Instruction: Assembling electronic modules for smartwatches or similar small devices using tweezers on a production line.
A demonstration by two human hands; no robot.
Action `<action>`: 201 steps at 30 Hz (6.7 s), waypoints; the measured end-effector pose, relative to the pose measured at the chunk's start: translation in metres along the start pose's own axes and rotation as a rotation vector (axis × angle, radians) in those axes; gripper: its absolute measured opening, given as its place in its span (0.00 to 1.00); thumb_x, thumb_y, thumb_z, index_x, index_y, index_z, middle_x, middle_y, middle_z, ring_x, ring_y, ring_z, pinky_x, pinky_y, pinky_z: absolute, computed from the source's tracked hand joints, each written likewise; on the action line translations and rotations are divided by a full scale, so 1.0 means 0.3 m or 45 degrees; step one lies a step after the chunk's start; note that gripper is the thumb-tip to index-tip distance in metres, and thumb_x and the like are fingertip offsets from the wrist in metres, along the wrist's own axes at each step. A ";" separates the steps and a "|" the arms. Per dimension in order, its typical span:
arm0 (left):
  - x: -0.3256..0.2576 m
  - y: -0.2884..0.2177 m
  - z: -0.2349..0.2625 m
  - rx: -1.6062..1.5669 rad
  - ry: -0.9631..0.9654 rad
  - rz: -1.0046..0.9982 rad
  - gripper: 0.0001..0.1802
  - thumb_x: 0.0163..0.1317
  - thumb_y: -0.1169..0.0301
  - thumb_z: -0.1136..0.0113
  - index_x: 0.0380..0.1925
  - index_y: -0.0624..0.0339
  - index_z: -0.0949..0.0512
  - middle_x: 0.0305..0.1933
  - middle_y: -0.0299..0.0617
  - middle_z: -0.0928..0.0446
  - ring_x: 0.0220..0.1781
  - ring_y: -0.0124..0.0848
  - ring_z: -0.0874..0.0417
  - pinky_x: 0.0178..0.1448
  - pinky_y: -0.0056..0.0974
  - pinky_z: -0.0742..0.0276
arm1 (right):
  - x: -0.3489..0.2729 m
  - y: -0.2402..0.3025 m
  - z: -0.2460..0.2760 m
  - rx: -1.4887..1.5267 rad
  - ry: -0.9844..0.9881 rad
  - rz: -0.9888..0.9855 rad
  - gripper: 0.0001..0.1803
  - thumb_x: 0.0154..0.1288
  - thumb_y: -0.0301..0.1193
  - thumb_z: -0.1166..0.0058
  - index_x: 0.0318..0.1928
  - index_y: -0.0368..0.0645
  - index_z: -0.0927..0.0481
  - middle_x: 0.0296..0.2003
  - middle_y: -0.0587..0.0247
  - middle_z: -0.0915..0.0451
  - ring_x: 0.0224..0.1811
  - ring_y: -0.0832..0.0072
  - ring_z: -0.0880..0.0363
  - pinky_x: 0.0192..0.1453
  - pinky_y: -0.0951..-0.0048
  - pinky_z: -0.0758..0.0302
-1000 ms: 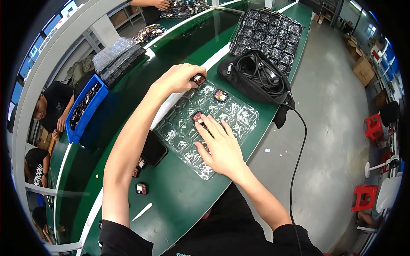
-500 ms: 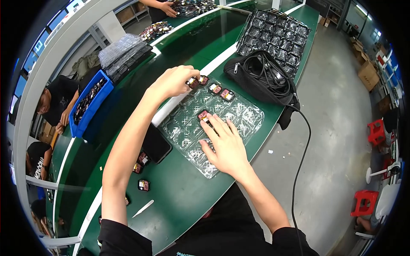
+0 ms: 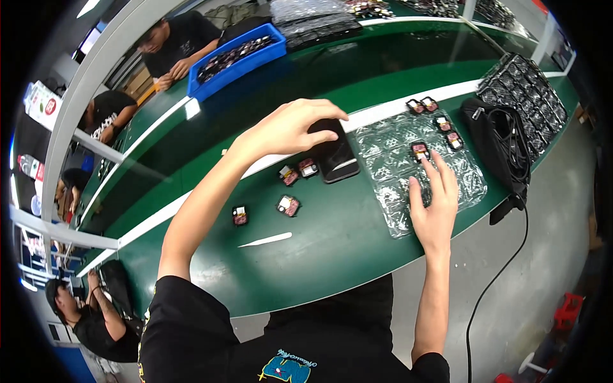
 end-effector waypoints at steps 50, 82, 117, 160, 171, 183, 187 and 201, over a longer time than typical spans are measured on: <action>-0.513 -0.325 -0.117 0.123 -0.182 0.870 0.21 0.56 0.66 0.17 0.45 0.64 0.15 0.41 0.49 0.13 0.40 0.50 0.09 0.47 0.52 0.15 | 0.163 0.573 -0.571 0.012 0.756 0.540 0.13 0.50 0.32 0.22 0.35 0.40 0.10 0.38 0.51 0.10 0.49 0.54 0.10 0.48 0.52 0.14; 0.549 -0.129 -0.348 -0.044 -0.234 0.334 0.27 0.56 0.64 0.25 0.55 0.66 0.10 0.52 0.56 0.09 0.53 0.54 0.07 0.62 0.52 0.13 | 0.298 -0.339 0.197 -0.111 0.352 0.004 0.30 0.60 0.20 0.32 0.65 0.41 0.13 0.56 0.52 0.10 0.63 0.53 0.15 0.71 0.56 0.18; -1.234 -0.341 0.044 0.551 -0.709 1.291 0.30 0.63 0.62 0.19 0.63 0.61 0.16 0.65 0.48 0.18 0.63 0.46 0.15 0.63 0.46 0.14 | -0.201 0.644 -0.252 0.401 0.793 0.720 0.24 0.75 0.33 0.33 0.66 0.34 0.16 0.63 0.52 0.18 0.63 0.59 0.20 0.66 0.56 0.24; -1.071 -0.186 -0.108 -0.081 -0.447 0.635 0.31 0.56 0.57 0.13 0.58 0.54 0.12 0.50 0.37 0.15 0.50 0.38 0.15 0.56 0.42 0.24 | -0.079 0.675 -0.510 1.093 1.175 -0.288 0.06 0.79 0.23 0.31 0.50 0.33 0.10 0.29 0.73 0.13 0.26 0.95 0.28 0.26 0.83 0.38; -1.082 -0.197 -0.114 -0.187 -0.425 0.743 0.31 0.54 0.56 0.12 0.57 0.56 0.09 0.44 0.37 0.14 0.45 0.35 0.20 0.54 0.40 0.33 | -0.110 0.706 -0.516 0.975 1.123 0.055 0.04 0.67 0.18 0.28 0.41 0.34 0.07 0.22 0.69 0.20 0.20 0.89 0.31 0.24 0.76 0.39; -1.083 -0.193 -0.104 -0.202 -0.417 0.763 0.31 0.52 0.57 0.12 0.56 0.59 0.08 0.43 0.38 0.13 0.43 0.35 0.20 0.53 0.40 0.32 | -0.112 0.730 -0.529 0.893 1.080 0.213 0.03 0.66 0.19 0.30 0.39 0.35 0.08 0.23 0.65 0.19 0.18 0.83 0.27 0.21 0.75 0.35; -1.085 -0.186 -0.106 -0.223 -0.429 0.785 0.32 0.51 0.57 0.12 0.55 0.60 0.08 0.41 0.40 0.13 0.42 0.35 0.21 0.52 0.40 0.32 | -0.114 0.737 -0.532 0.890 1.061 0.215 0.03 0.66 0.19 0.30 0.39 0.35 0.08 0.23 0.65 0.18 0.18 0.82 0.26 0.21 0.75 0.34; -1.073 -0.179 -0.100 -0.253 -0.481 0.829 0.28 0.54 0.56 0.12 0.51 0.56 0.09 0.33 0.34 0.19 0.29 0.29 0.29 0.47 0.37 0.35 | -0.118 0.714 -0.523 0.858 0.912 0.324 0.09 0.62 0.18 0.26 0.43 0.36 0.06 0.23 0.68 0.21 0.16 0.84 0.31 0.21 0.75 0.38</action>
Point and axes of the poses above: each hand's wrist, its own x-axis towards the middle knuckle, its own z-axis out of the back of the hand, y = z × x, the point moved 3 cm from there along x, towards the middle knuckle
